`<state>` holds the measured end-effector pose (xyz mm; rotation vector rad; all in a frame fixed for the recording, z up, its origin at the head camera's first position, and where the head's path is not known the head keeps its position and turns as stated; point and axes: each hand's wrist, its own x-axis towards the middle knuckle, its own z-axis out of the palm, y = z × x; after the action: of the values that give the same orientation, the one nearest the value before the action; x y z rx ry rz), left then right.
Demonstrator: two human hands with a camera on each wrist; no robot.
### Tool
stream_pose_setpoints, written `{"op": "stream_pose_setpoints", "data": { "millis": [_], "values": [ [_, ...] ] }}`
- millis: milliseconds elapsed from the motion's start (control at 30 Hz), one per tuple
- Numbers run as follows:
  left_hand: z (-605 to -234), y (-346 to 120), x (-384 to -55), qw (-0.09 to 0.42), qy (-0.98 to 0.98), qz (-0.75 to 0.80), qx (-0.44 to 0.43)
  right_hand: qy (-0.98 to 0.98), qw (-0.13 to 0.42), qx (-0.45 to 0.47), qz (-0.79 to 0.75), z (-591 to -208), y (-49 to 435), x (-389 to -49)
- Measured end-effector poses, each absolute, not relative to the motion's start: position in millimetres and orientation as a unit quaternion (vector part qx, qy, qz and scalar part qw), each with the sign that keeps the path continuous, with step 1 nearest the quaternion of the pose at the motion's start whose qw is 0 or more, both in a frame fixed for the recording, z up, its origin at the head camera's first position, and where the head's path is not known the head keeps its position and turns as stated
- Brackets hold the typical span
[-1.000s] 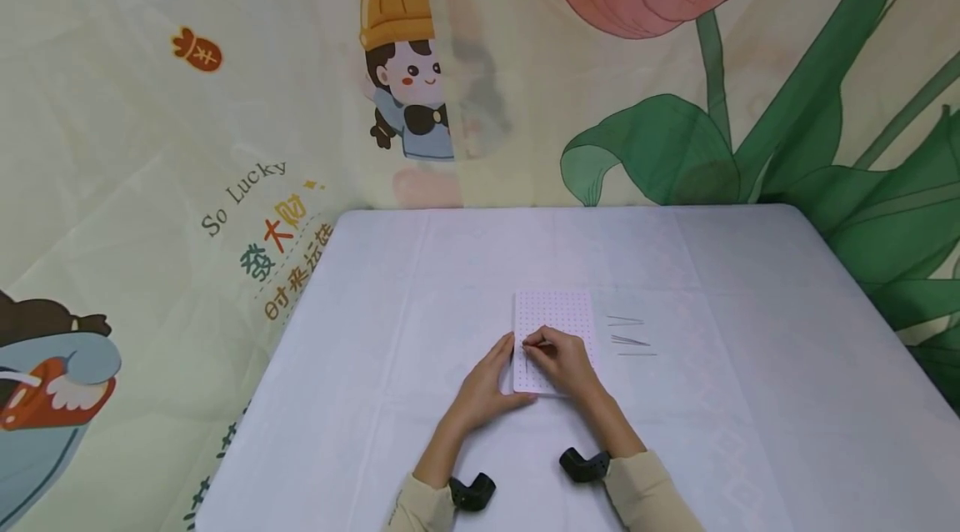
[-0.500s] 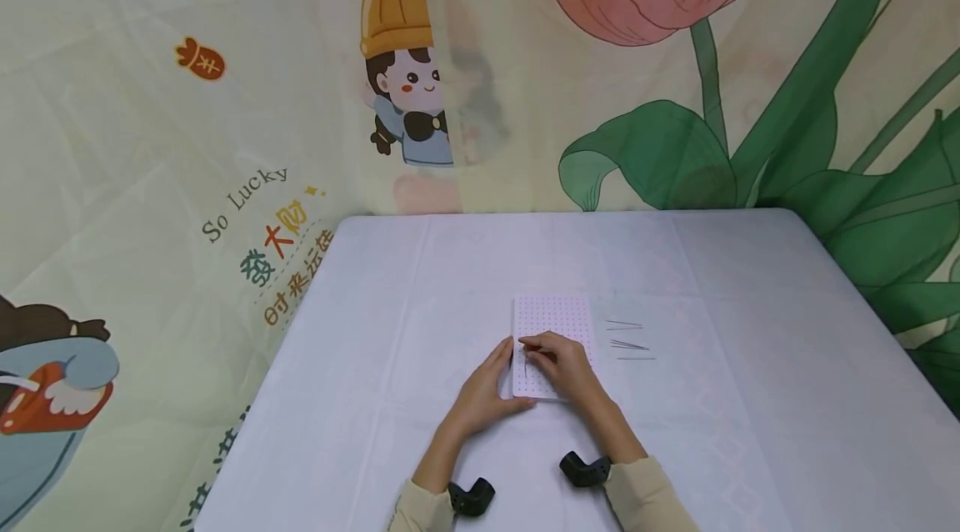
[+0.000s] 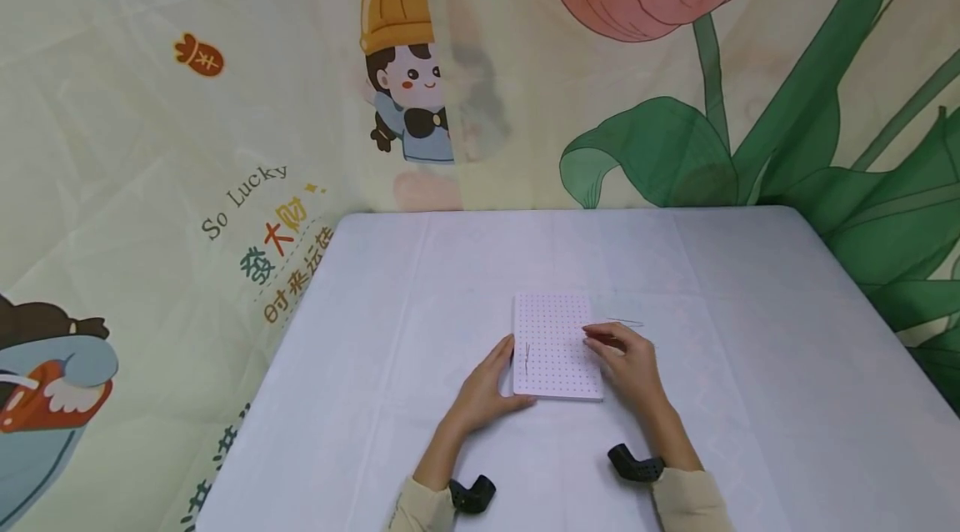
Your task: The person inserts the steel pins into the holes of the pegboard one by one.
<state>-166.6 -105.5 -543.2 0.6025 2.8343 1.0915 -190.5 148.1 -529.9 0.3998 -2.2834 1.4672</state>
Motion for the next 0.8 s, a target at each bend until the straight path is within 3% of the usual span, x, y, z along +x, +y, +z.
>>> {"op": "stream_pose_setpoints", "data": {
  "millis": [133,300,567,800],
  "values": [
    [-542,-105,-166,0.023,0.916,0.351,0.193,-0.825,0.233,0.089,0.507,-537,185,-189],
    [-541,-105,-166,0.023,0.916,0.351,0.193,-0.839,0.239,0.056,0.485,-547,215,-185],
    [-543,-106,-168,0.025,0.913,0.357,0.197,-0.861,0.206,0.082,0.458,-552,222,-186],
    [-543,-105,-167,0.022,0.912,0.358,0.201,-0.892,0.211,0.098,0.388,-550,223,-185]
  ]
}}
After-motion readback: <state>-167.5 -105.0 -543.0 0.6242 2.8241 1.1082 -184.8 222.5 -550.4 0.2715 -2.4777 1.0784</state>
